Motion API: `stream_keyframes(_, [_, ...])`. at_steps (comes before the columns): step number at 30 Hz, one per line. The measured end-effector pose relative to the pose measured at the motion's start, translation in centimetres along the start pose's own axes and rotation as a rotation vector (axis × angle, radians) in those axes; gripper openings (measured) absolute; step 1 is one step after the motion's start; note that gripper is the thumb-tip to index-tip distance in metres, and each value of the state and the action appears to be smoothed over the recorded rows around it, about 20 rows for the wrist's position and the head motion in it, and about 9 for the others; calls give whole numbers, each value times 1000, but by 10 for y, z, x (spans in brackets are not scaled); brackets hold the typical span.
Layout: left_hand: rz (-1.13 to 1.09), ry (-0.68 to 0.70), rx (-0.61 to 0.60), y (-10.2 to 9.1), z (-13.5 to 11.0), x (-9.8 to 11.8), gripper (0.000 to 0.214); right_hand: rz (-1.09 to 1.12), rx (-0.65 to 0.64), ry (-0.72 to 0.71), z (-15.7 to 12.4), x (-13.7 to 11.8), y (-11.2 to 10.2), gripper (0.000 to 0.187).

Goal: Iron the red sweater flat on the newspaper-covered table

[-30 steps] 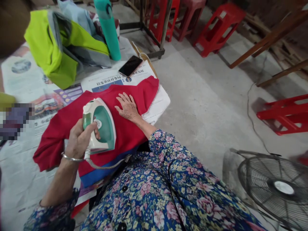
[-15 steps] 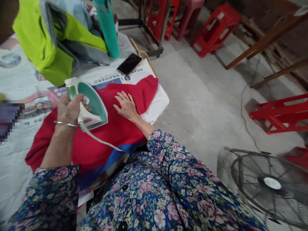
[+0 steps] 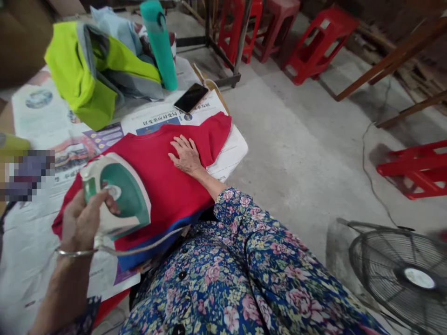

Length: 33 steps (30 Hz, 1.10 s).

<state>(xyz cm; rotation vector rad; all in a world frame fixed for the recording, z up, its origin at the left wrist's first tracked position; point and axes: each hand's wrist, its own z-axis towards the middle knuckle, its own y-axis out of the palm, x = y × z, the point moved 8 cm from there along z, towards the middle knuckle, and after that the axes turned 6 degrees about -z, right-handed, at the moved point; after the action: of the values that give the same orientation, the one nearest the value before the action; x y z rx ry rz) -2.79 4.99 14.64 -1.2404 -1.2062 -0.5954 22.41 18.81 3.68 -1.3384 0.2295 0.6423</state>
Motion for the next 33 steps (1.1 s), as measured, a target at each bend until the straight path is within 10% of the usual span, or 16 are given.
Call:
stream_keyframes(8, [64, 46, -238, 27, -33, 3, 29, -28, -4, -3, -3, 4, 0, 46])
stream_keyframes(23, [-266, -64, 41, 38, 73, 16, 16, -44, 21, -17, -5, 8, -1, 43])
stream_keyframes(33, [-314, 7, 278, 2, 23, -3, 27, -54, -9, 4, -1, 3, 0, 44])
